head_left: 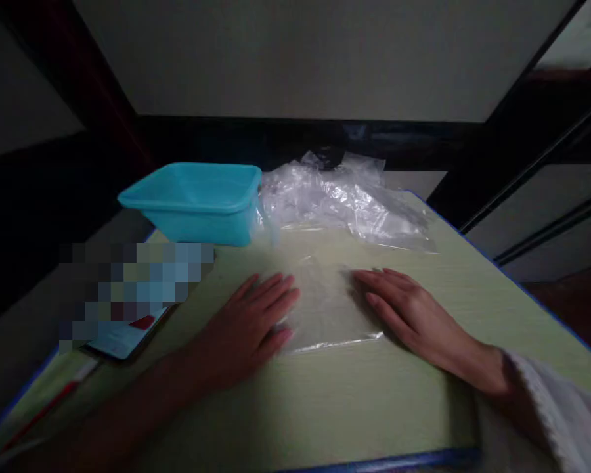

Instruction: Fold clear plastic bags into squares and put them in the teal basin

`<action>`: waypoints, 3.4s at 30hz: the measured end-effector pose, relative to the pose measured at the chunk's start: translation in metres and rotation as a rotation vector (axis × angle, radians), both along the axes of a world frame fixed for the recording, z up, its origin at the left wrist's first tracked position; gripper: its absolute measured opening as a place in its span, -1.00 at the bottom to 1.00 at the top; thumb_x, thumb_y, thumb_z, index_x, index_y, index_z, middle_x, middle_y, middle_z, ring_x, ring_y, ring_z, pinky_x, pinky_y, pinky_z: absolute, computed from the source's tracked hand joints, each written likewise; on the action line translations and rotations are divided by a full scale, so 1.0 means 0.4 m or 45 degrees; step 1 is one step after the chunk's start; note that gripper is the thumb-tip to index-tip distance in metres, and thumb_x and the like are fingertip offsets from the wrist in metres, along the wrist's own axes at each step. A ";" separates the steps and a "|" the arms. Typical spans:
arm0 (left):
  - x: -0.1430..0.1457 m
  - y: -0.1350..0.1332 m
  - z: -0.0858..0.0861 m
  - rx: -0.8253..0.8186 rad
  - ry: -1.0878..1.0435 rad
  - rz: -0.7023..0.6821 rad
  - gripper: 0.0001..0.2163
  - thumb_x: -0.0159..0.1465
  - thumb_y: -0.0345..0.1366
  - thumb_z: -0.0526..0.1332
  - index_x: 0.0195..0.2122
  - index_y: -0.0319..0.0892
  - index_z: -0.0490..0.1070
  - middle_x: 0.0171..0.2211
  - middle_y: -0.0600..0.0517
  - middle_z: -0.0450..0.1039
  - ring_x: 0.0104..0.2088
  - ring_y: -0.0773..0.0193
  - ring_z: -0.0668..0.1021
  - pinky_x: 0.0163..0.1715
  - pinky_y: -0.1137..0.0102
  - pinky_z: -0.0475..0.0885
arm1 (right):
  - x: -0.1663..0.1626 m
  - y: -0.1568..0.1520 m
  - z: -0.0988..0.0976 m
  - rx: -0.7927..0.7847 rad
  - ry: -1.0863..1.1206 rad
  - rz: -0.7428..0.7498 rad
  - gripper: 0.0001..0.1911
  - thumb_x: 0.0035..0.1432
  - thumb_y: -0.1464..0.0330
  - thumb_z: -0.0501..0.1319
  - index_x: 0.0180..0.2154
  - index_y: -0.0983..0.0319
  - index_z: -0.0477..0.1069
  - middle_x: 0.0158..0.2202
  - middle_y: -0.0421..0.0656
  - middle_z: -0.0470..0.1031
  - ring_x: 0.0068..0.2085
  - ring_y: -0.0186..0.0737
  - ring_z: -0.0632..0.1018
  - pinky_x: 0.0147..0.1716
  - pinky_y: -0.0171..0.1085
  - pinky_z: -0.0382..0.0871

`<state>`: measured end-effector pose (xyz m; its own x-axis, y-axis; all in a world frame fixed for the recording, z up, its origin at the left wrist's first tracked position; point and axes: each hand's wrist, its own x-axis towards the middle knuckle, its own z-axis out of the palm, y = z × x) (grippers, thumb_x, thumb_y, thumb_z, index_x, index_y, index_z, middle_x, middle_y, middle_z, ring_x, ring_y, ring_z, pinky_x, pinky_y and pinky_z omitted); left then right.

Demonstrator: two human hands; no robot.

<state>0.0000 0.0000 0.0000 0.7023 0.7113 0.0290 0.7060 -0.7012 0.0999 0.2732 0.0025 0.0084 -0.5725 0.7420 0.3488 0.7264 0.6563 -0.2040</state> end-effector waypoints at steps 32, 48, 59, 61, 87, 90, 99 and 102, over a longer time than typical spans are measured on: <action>-0.001 -0.019 0.005 0.054 -0.148 0.051 -0.56 0.31 -0.24 0.03 0.19 -0.26 0.17 0.27 -0.21 0.03 0.26 0.01 0.14 0.19 0.01 0.10 | 0.003 0.000 -0.002 0.030 -0.073 -0.036 -0.64 0.30 0.41 -0.07 0.04 0.39 0.31 0.03 0.08 0.43 -0.02 -0.05 0.48 -0.03 0.03 0.35; 0.004 -0.023 0.017 -0.221 -0.228 -0.426 -0.36 0.29 0.12 -0.05 0.23 -0.27 0.09 0.29 -0.25 -0.04 0.30 -0.01 0.01 0.23 0.11 0.00 | -0.029 -0.035 0.021 -0.133 -0.237 0.746 -0.38 0.32 0.14 -0.09 0.20 0.50 0.10 0.26 0.17 0.02 0.30 -0.14 -0.05 0.23 -0.10 -0.02; 0.007 -0.028 0.020 -0.253 -0.182 -0.388 -0.35 0.25 0.15 0.00 0.24 -0.17 0.10 0.30 -0.19 -0.06 0.30 -0.02 0.02 0.23 0.10 -0.01 | -0.032 -0.037 0.022 -0.323 -0.315 0.734 -0.28 0.26 0.12 0.02 0.22 0.57 0.01 0.26 0.24 -0.03 0.29 -0.05 -0.02 0.22 -0.07 -0.01; 0.007 -0.028 0.019 -0.255 -0.173 -0.389 -0.34 0.25 0.16 0.00 0.24 -0.18 0.09 0.31 -0.19 -0.08 0.30 -0.03 0.00 0.23 0.09 -0.02 | -0.031 -0.036 0.023 -0.343 -0.334 0.740 -0.28 0.26 0.12 0.03 0.23 0.53 0.00 0.26 0.23 -0.04 0.29 -0.04 -0.04 0.22 -0.04 -0.01; -0.007 -0.020 0.033 -0.321 -0.150 -0.455 -0.33 0.19 0.13 0.13 0.26 -0.06 0.08 0.32 -0.19 -0.22 0.30 -0.11 -0.05 0.22 0.02 -0.05 | -0.001 -0.024 0.015 -0.235 -0.276 0.758 -0.44 0.29 0.19 0.02 0.17 0.45 0.19 0.23 0.15 0.11 0.26 -0.06 0.12 0.20 -0.05 0.10; -0.007 -0.018 0.034 -0.330 -0.162 -0.449 -0.34 0.19 0.12 0.14 0.25 -0.03 0.09 0.33 -0.15 -0.21 0.30 -0.10 -0.05 0.21 0.02 -0.04 | 0.003 -0.022 0.014 -0.177 -0.227 0.755 -0.48 0.30 0.20 0.00 0.12 0.45 0.26 0.19 0.14 0.21 0.23 -0.08 0.21 0.17 -0.07 0.17; -0.007 -0.016 0.032 -0.330 -0.156 -0.447 -0.34 0.18 0.14 0.13 0.25 -0.01 0.08 0.33 -0.14 -0.22 0.30 -0.11 -0.05 0.21 0.02 -0.04 | 0.014 -0.017 0.025 -0.049 -0.106 0.731 -0.59 0.31 0.25 0.00 -0.04 0.39 0.43 0.03 0.11 0.44 0.14 -0.08 0.36 0.07 -0.09 0.33; -0.006 -0.017 0.033 -0.329 -0.149 -0.445 -0.34 0.18 0.15 0.12 0.25 -0.02 0.08 0.33 -0.15 -0.22 0.30 -0.11 -0.04 0.22 0.02 -0.05 | 0.021 -0.016 0.032 -0.013 -0.126 0.721 -0.63 0.30 0.26 0.02 -0.13 0.37 0.48 -0.02 0.08 0.48 0.11 -0.09 0.40 0.03 -0.12 0.38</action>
